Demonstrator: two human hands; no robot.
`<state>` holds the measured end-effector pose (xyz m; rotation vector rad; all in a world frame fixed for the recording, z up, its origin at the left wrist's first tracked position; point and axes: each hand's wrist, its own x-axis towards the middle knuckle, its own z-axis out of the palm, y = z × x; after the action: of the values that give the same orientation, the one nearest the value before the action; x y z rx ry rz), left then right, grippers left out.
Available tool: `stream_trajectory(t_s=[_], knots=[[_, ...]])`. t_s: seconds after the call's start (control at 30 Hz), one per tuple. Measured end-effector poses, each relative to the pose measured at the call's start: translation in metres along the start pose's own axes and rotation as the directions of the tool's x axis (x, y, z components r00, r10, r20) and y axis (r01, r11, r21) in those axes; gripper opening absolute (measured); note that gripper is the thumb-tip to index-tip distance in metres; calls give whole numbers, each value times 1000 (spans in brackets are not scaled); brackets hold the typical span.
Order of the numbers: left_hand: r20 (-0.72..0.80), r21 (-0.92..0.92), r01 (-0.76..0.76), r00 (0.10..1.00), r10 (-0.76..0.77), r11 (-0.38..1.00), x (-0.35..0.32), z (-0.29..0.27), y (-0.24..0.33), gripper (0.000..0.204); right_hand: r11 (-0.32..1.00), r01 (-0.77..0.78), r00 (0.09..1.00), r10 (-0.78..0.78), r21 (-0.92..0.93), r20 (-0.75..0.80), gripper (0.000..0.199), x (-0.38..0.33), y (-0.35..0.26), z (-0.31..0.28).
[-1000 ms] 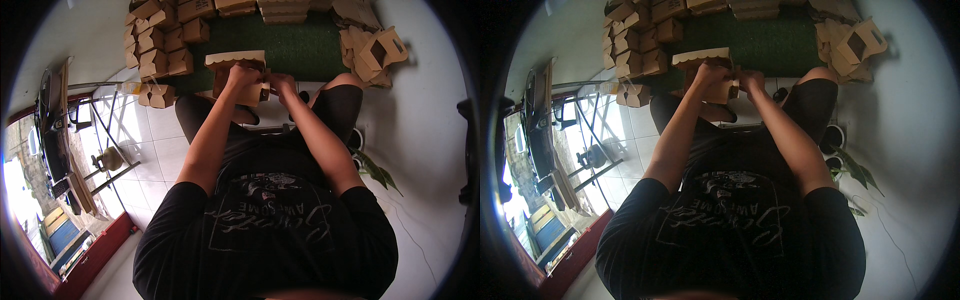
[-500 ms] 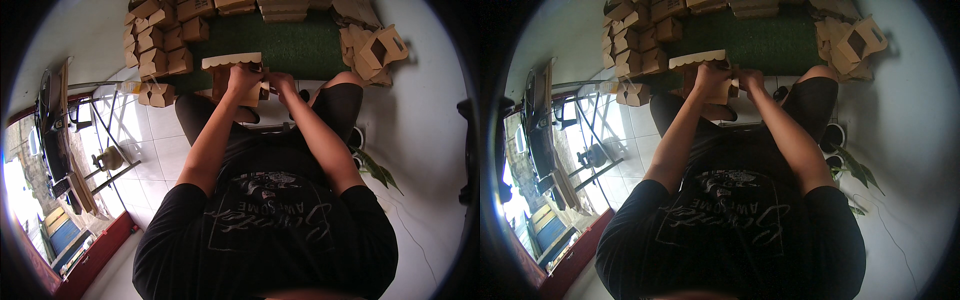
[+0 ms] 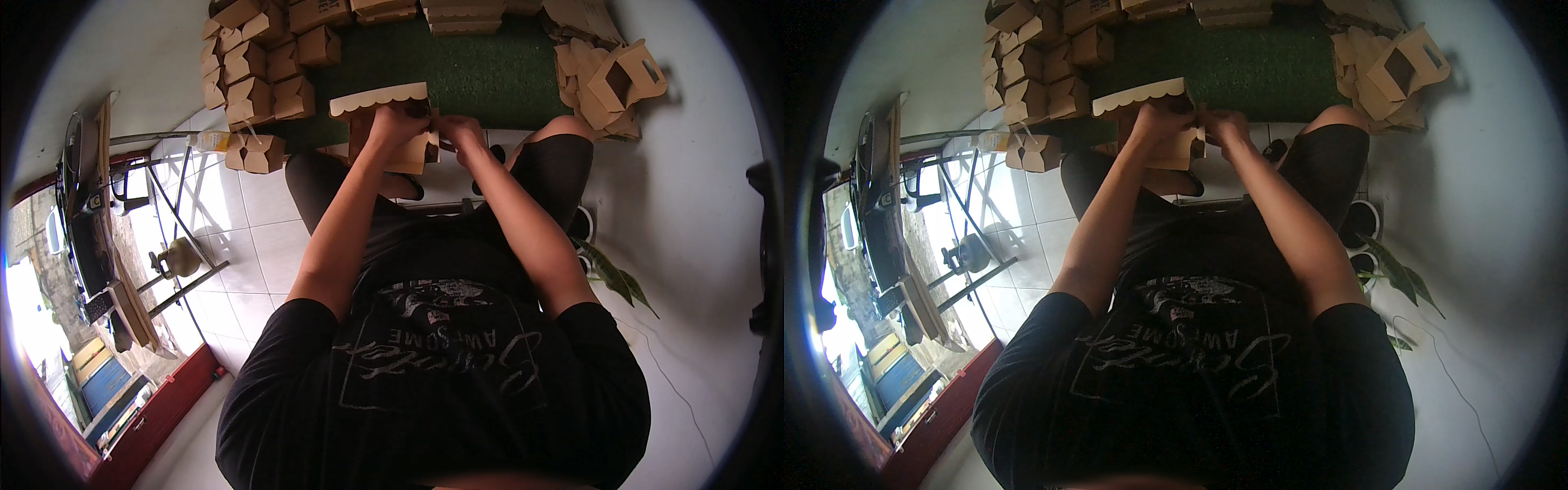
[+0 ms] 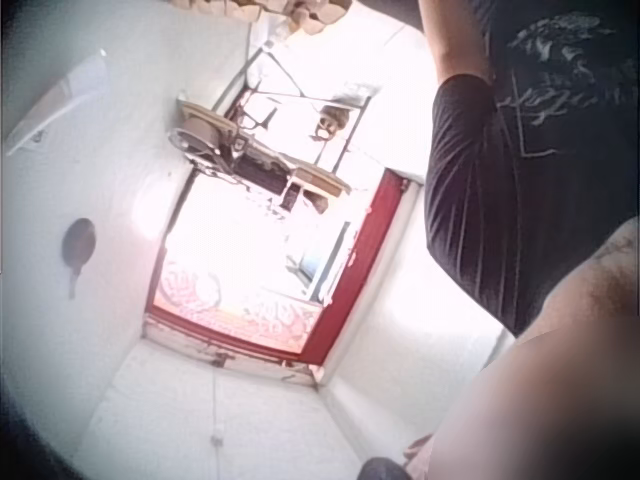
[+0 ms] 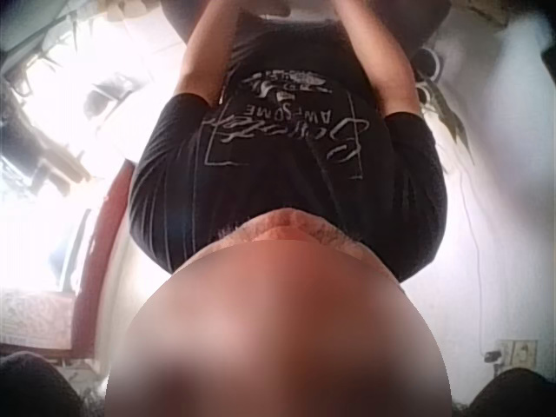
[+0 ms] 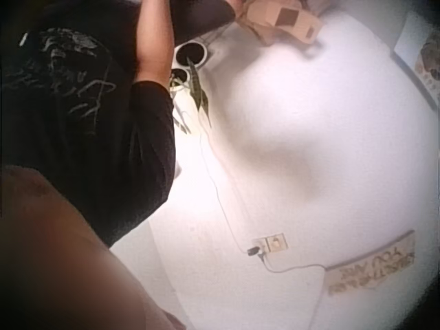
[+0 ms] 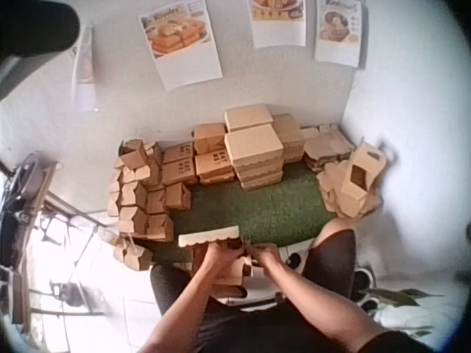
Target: The person assembles flat cardboard boxes by folding flaps and inserting tabs into slots. They complete one box, place it on a stack, then begin assembling a second box.
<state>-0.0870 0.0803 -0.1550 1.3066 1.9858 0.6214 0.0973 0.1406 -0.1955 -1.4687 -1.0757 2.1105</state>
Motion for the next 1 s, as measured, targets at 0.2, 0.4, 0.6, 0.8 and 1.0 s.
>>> stream_trajectory(t_s=[0.2, 0.4, 0.6, 0.8, 1.0], knots=[[-20, -43, -36, 999, 35, 998, -3, 0, -1, 40, 990, 91, 994, -97, 105, 57, 50, 6, 10, -6], [-114, -35, -92, 990, 87, 995, -9, 4, 2, 35, 992, 123, 992, -122, 3, -19, 50, 5, 11, -4], [-46, -71, -37, 998, 34, 997, -9, 4, 4, 41, 994, 104, 991, -107, -36, -76, 55, 2, 10, 0], [-52, -78, 22, 998, -26, 997, -10, 4, 6, 44, 995, 105, 994, -105, -5, -35, 56, 3, 12, -2], [5, -135, 67, 998, -67, 988, -8, 1, 4, 46, 989, 113, 991, -119, -95, -59, 49, 11, 13, -3]])
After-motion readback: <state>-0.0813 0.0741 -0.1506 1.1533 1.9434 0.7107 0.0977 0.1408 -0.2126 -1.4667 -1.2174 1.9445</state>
